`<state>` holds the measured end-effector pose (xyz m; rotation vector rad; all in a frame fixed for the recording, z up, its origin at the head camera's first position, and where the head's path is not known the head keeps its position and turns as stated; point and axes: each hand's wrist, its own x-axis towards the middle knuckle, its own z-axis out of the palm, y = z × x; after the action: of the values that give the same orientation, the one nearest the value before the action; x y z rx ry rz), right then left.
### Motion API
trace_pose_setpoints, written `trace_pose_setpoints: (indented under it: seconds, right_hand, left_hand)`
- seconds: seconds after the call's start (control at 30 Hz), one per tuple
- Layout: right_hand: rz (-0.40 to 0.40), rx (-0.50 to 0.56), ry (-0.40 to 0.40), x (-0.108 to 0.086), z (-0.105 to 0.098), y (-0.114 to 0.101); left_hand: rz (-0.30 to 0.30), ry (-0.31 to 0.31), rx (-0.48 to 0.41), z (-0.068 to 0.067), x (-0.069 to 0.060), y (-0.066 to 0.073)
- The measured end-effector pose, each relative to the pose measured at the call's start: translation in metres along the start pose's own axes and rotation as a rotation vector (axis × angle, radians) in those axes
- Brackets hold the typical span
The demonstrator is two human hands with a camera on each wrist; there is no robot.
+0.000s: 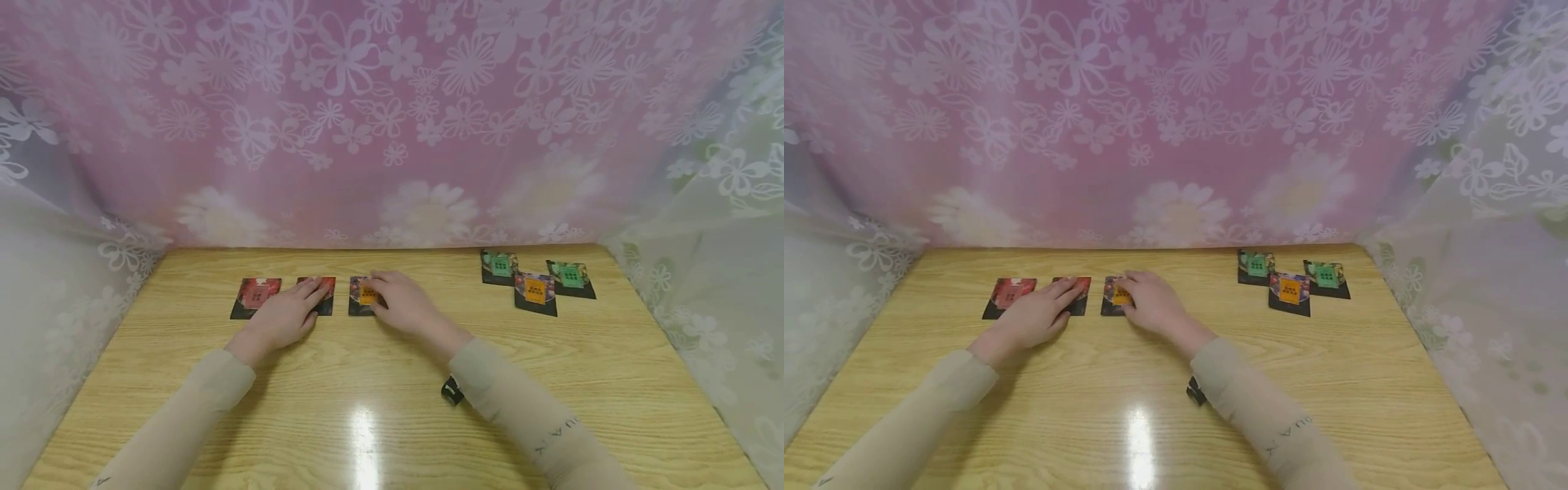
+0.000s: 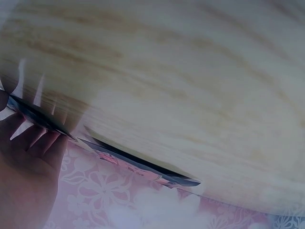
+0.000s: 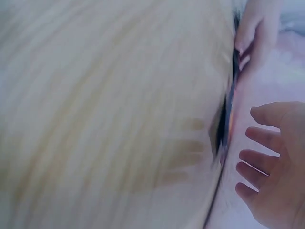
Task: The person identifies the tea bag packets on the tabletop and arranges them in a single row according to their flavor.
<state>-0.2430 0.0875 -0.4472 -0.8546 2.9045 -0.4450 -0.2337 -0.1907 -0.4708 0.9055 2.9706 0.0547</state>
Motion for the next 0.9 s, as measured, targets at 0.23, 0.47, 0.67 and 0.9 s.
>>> trace_pose_setpoints:
  seconds: [0.23,0.47,0.67,0.9]
  right_hand:
    - [0.05,0.039,0.017,-0.025,-0.02,0.031]
    - [0.09,0.096,0.017,-0.056,-0.036,0.069]
    - [0.134,0.102,0.019,-0.082,-0.047,0.102]
    - [0.188,0.095,0.031,-0.113,-0.06,0.136]
  left_hand:
    - [-0.005,-0.008,-0.01,-0.004,-0.001,0.002]
    - [-0.003,-0.013,-0.007,-0.005,-0.001,0.003]
    - [0.01,-0.011,0.014,-0.007,-0.001,0.005]
    - [0.014,-0.022,0.014,-0.008,-0.001,0.006]
